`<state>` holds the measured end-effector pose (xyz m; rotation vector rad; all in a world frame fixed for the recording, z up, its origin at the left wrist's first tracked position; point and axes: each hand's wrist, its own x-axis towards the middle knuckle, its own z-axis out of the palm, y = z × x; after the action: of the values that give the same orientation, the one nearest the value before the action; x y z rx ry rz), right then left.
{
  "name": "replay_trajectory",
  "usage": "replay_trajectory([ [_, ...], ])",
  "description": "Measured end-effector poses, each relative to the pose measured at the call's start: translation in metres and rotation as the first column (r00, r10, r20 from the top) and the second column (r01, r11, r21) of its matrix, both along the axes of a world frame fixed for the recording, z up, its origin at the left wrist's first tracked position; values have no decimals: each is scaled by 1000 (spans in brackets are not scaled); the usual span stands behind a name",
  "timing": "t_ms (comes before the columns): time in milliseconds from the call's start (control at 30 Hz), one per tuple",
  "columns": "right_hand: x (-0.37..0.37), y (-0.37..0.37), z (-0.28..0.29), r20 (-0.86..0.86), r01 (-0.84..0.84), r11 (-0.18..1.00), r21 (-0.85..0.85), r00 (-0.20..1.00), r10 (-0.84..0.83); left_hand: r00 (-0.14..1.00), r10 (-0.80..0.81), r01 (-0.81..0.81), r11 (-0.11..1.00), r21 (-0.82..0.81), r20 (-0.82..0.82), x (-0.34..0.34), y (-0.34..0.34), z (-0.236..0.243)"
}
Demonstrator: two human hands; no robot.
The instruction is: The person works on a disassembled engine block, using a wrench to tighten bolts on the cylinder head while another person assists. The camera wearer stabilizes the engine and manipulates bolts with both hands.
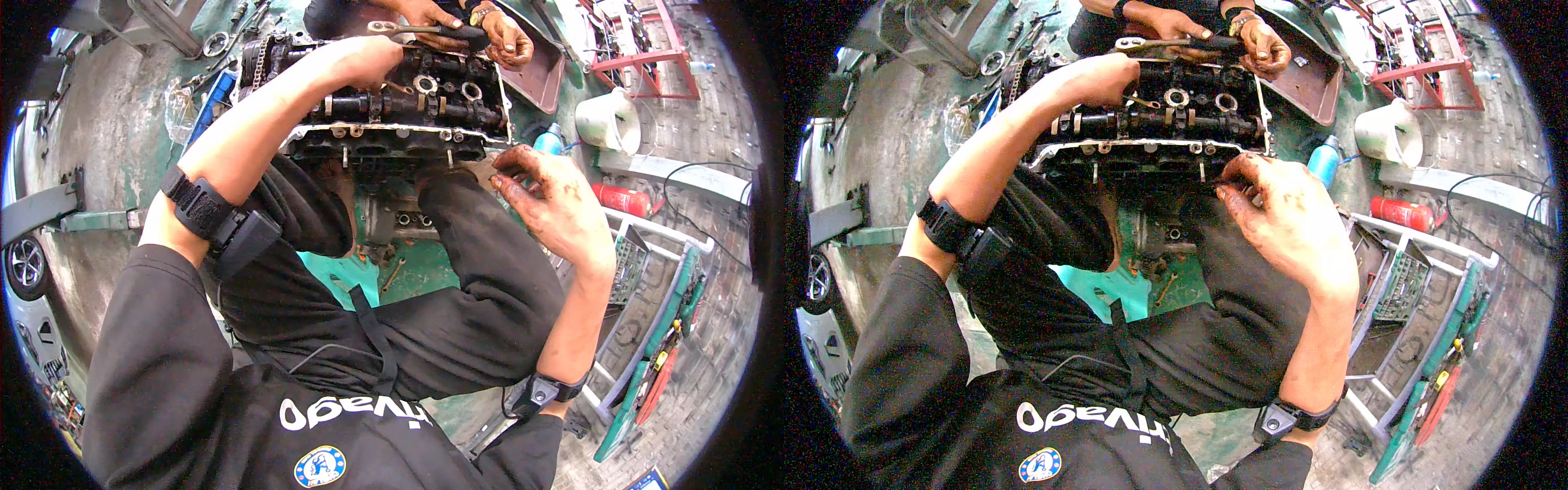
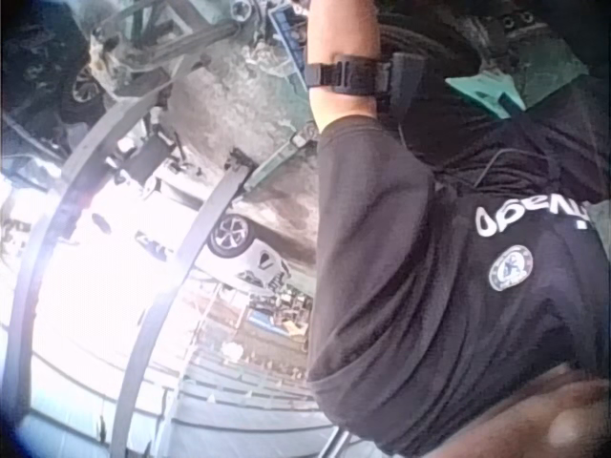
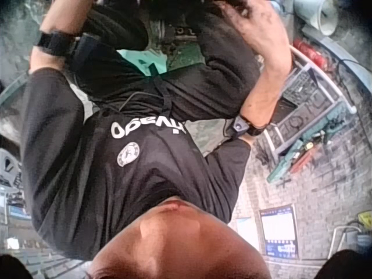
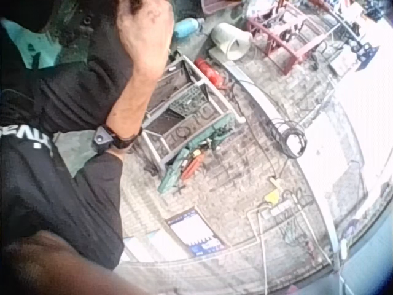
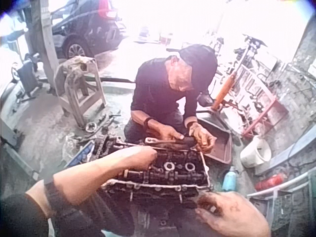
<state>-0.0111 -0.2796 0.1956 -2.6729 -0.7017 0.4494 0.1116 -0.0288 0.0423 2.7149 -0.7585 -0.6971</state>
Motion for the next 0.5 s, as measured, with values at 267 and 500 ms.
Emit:
replay_trajectory([
  [267,-1,-3,1,-70,50,998,32,996,-48,982,181,-178,983,-53,57,-5,4,-6],
  [500,0,-5,1,-68,60,997,44,996,-57,977,212,-212,977,9,16,1,3,-14],
])
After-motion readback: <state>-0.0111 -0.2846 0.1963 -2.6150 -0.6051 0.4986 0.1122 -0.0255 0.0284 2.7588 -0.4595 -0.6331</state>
